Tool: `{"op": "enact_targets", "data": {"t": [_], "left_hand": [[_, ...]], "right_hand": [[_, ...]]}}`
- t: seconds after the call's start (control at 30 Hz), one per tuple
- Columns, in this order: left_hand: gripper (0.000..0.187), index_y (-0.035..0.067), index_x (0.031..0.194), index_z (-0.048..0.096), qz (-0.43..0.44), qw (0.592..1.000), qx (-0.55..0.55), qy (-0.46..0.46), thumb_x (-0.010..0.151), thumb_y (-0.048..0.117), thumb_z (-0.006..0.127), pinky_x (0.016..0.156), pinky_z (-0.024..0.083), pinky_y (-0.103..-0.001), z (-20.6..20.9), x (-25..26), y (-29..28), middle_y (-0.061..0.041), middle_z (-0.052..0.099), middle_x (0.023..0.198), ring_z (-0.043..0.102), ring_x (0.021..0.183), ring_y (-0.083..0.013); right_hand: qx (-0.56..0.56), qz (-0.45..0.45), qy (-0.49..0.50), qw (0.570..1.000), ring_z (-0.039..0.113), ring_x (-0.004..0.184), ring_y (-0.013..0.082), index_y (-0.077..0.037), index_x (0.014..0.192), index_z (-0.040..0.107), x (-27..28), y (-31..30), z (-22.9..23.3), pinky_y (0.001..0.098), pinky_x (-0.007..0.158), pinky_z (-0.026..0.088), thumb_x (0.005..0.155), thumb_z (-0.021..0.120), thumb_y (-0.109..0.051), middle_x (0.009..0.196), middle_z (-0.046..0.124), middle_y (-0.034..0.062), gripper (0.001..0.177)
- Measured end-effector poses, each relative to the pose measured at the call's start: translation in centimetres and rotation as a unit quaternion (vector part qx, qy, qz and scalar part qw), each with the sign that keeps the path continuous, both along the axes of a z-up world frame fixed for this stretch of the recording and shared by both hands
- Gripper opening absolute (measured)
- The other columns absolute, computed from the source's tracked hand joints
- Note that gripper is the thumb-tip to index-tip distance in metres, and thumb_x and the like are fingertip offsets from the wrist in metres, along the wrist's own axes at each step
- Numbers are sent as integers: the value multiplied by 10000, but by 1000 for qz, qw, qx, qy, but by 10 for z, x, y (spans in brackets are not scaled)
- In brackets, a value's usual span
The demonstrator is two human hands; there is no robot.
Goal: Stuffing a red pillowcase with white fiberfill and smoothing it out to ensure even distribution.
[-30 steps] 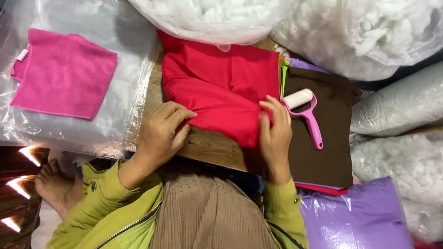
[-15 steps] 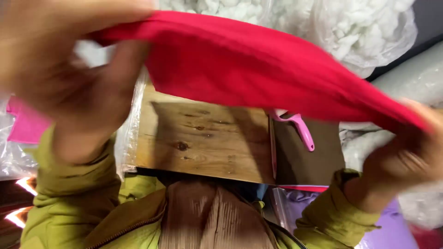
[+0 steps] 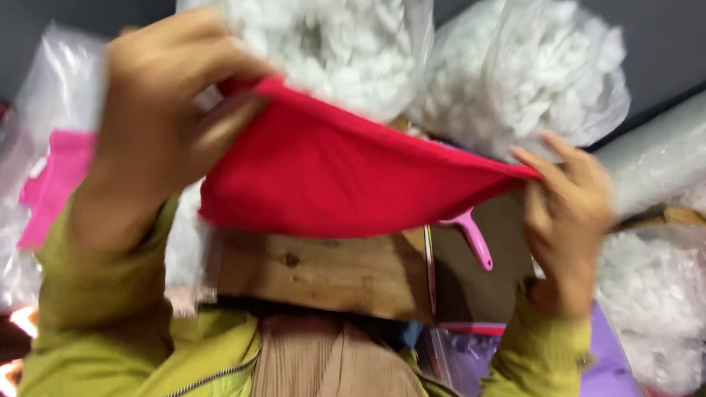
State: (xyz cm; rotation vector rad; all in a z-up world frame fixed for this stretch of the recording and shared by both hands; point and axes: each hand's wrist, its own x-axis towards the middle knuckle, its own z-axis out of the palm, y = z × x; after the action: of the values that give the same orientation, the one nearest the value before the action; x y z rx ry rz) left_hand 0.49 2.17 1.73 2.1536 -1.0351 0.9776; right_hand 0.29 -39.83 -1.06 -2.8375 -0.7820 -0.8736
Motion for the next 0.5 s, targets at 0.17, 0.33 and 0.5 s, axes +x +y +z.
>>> {"op": "enact_targets", "data": {"t": [0.17,0.33,0.5], "left_hand": [[217,-62,1094,803,27,997,-60,37,956,-193,698,710,436,-375,-6,2,5,-151,721,934,604,756,-253],[100,-33,1034,764,-15,995,-94,38,1005,-81,846,695,456,-364,7,-19,-2,-151,642,907,582,794,-248],[229,48,980,794,63,992,-99,46,827,-88,691,671,420,-351,-23,99,2,-74,660,871,596,769,-204]], "right_hand": [[-44,29,-17,998,662,1149,394,-146,1304,757,19,1,-5,499,996,456,880,656,48,1440,672,227,477],[180,94,-122,972,637,1176,459,153,1225,717,-4,3,17,522,1069,499,939,492,185,1266,671,338,364],[147,32,-12,988,689,1029,279,-25,1173,756,81,-4,0,370,885,486,957,509,56,1131,746,135,338]]}}
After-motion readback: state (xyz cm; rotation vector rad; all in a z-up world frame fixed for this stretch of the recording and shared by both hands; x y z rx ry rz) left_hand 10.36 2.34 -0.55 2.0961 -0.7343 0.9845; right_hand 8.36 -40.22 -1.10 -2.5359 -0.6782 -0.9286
